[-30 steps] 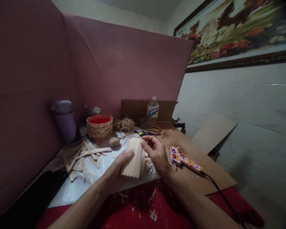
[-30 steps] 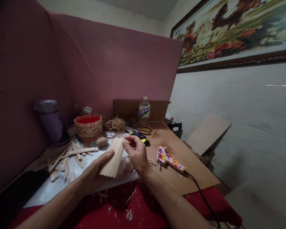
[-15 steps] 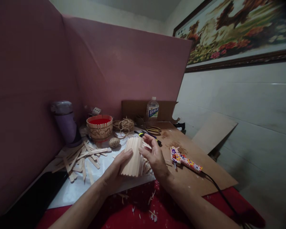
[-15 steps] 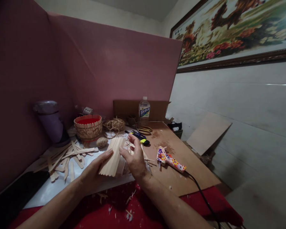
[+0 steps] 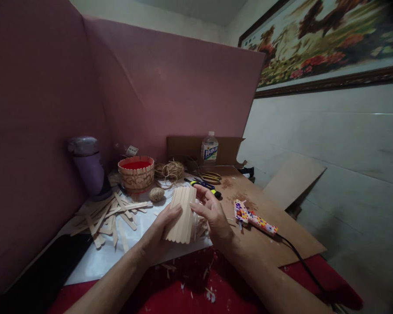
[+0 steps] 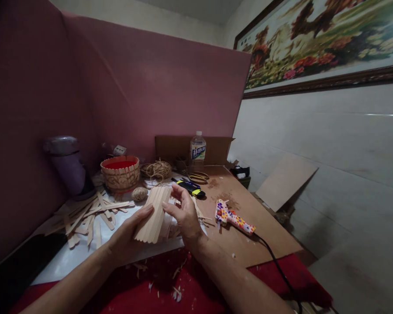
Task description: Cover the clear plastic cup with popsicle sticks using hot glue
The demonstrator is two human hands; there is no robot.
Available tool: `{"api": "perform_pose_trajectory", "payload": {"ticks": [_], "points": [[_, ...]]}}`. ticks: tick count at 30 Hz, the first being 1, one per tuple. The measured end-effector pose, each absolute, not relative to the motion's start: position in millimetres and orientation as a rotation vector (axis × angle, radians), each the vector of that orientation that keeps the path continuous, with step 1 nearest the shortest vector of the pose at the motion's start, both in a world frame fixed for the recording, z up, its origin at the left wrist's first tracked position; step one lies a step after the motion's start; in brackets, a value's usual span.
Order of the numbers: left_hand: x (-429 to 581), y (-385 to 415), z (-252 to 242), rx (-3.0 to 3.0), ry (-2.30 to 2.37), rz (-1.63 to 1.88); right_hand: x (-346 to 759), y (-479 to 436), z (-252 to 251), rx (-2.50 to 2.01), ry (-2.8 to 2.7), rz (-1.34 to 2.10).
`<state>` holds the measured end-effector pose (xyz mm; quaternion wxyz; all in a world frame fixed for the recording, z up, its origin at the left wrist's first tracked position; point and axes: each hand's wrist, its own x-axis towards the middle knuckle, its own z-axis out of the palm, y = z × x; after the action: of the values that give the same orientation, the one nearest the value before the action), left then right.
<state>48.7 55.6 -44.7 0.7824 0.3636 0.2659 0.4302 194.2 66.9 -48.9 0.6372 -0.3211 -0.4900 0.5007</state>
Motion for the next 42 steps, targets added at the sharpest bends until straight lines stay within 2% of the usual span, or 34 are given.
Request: {"api": "perform_pose_trajectory", "payload": {"ticks": [18,28,42], "points": [[48,55,-39,0.643,0.629,0.870,193,65,-51,-0.790,-1.231,1.039],[46,60,-44,0.541,0.447,0.856,192,61,-58,-0.792,-1.338,1.016],[46,62,-45,0.558,0.522,0.917,190,63,-61,-0.794,-1.297,1.093]]}}
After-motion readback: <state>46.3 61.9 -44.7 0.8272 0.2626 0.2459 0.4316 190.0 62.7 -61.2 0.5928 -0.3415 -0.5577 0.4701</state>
